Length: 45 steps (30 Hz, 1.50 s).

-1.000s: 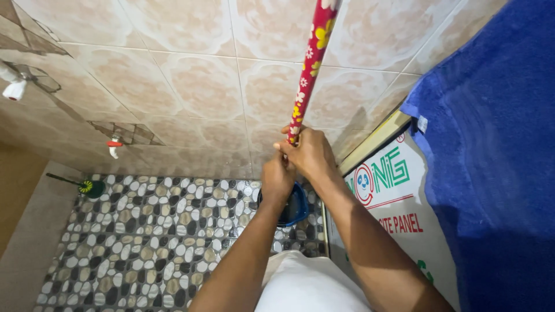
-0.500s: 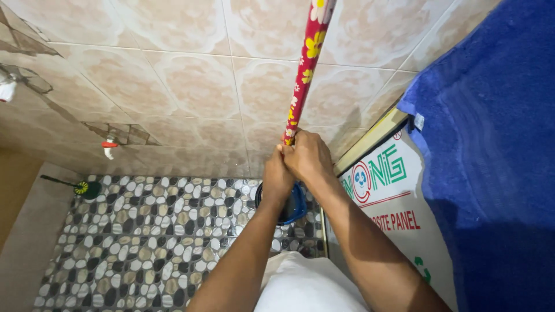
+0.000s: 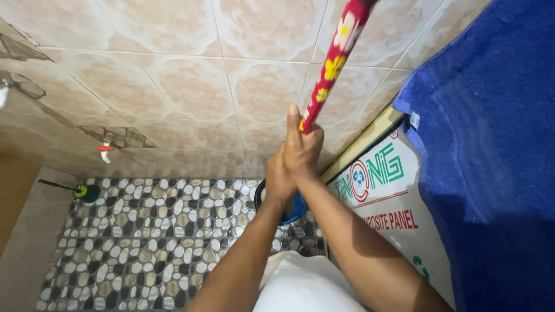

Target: Clean the toilet using a brush and cleaning solutions.

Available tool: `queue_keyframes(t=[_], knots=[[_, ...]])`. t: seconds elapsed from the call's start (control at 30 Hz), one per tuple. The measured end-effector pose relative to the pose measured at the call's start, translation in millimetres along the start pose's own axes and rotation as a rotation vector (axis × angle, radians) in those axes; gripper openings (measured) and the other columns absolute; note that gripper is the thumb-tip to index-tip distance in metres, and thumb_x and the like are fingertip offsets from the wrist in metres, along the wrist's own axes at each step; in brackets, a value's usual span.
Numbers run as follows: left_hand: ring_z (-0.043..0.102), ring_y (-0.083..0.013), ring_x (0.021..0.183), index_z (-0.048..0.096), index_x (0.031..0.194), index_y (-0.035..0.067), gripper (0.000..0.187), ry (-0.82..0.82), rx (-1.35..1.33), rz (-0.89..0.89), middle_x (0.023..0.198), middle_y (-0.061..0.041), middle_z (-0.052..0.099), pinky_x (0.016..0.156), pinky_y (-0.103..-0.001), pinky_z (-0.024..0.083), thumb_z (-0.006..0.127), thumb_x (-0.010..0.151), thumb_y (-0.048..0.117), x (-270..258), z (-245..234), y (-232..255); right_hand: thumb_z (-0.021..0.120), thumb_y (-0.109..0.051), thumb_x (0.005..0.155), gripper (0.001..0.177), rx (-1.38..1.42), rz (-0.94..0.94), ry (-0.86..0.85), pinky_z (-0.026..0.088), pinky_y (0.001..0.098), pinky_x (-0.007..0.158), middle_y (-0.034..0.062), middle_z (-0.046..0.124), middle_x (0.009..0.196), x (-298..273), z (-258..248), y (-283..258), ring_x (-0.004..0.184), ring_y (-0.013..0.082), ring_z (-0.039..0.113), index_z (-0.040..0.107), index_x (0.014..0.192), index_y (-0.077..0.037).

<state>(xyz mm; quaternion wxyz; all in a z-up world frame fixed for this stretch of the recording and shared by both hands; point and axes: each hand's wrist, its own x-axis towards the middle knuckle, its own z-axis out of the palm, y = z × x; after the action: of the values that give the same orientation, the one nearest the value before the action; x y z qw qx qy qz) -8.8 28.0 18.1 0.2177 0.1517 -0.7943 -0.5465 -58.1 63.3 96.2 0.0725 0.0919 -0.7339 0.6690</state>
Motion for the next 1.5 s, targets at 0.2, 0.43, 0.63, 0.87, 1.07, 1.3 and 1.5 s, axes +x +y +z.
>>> queue_keyframes(t=[0.2,0.43,0.63,0.87,1.07,1.3,1.5], knots=[[0.071,-0.0327,0.086,0.064,0.108,0.002,0.026,0.135,-0.19,-0.009,0.091,-0.018,0.072,0.075,-0.047,0.054,0.064,0.095,0.025,22,13,-20,0.066,-0.046,0.097,0.056,-0.083,0.152,-0.145,0.038,0.0359,0.05,0.0016,0.048,0.051,1,7,-2,0.05,0.0118,0.046,0.054,0.061,-0.005],[0.073,-0.0254,0.079,0.071,0.093,0.002,0.023,0.117,-0.142,0.083,0.084,-0.014,0.074,0.068,-0.041,0.055,0.067,0.086,0.024,32,11,-42,0.061,-0.029,0.104,0.031,0.499,0.012,-0.76,0.046,0.0321,0.062,0.0034,0.061,0.072,30,-20,-21,0.065,0.0129,0.057,0.058,0.081,-0.008],[0.071,-0.0261,0.077,0.074,0.089,0.001,0.022,-0.177,-0.16,-0.234,0.081,-0.018,0.075,0.068,-0.043,0.053,0.073,0.087,0.023,25,-8,8,0.057,-0.03,0.106,0.051,0.268,0.016,-0.412,0.029,0.033,0.045,-0.0027,0.041,0.053,16,-4,-17,0.045,0.0099,0.037,0.044,0.062,-0.01],[0.068,-0.023,0.087,0.067,0.108,-0.001,0.03,0.149,-0.263,0.02,0.096,-0.019,0.074,0.078,-0.042,0.054,0.071,0.088,0.021,15,17,0,0.06,-0.03,0.107,0.047,0.063,-0.194,-0.048,0.03,0.0345,0.051,-0.004,0.041,0.057,9,8,-15,0.055,0.0093,0.036,0.047,0.067,-0.009],[0.065,-0.0163,0.074,0.067,0.094,-0.001,0.021,0.134,-0.217,-0.031,0.08,-0.015,0.07,0.068,-0.04,0.052,0.072,0.088,0.018,34,19,-16,0.064,-0.027,0.105,0.042,0.303,0.008,-0.471,0.034,0.0316,0.05,-0.002,0.049,0.061,29,-8,-11,0.053,0.0108,0.043,0.05,0.07,-0.008],[0.059,-0.0112,0.068,0.066,0.083,0.001,0.015,-0.053,-0.269,-0.102,0.073,-0.008,0.066,0.061,-0.034,0.047,0.066,0.089,0.015,35,6,-12,0.059,-0.028,0.104,0.041,0.389,0.181,-0.926,0.04,0.0247,0.049,0.0017,0.058,0.063,53,-35,-37,0.052,0.0089,0.053,0.058,0.069,-0.006],[0.069,-0.013,0.082,0.072,0.095,0.004,0.018,-0.208,-0.336,-0.138,0.087,-0.007,0.076,0.072,-0.034,0.054,0.068,0.088,0.02,38,-13,-3,0.059,-0.022,0.105,0.045,0.375,0.018,-0.535,0.024,0.0284,0.044,-0.0059,0.035,0.057,21,-10,-32,0.048,0.0063,0.03,0.038,0.066,-0.012]])
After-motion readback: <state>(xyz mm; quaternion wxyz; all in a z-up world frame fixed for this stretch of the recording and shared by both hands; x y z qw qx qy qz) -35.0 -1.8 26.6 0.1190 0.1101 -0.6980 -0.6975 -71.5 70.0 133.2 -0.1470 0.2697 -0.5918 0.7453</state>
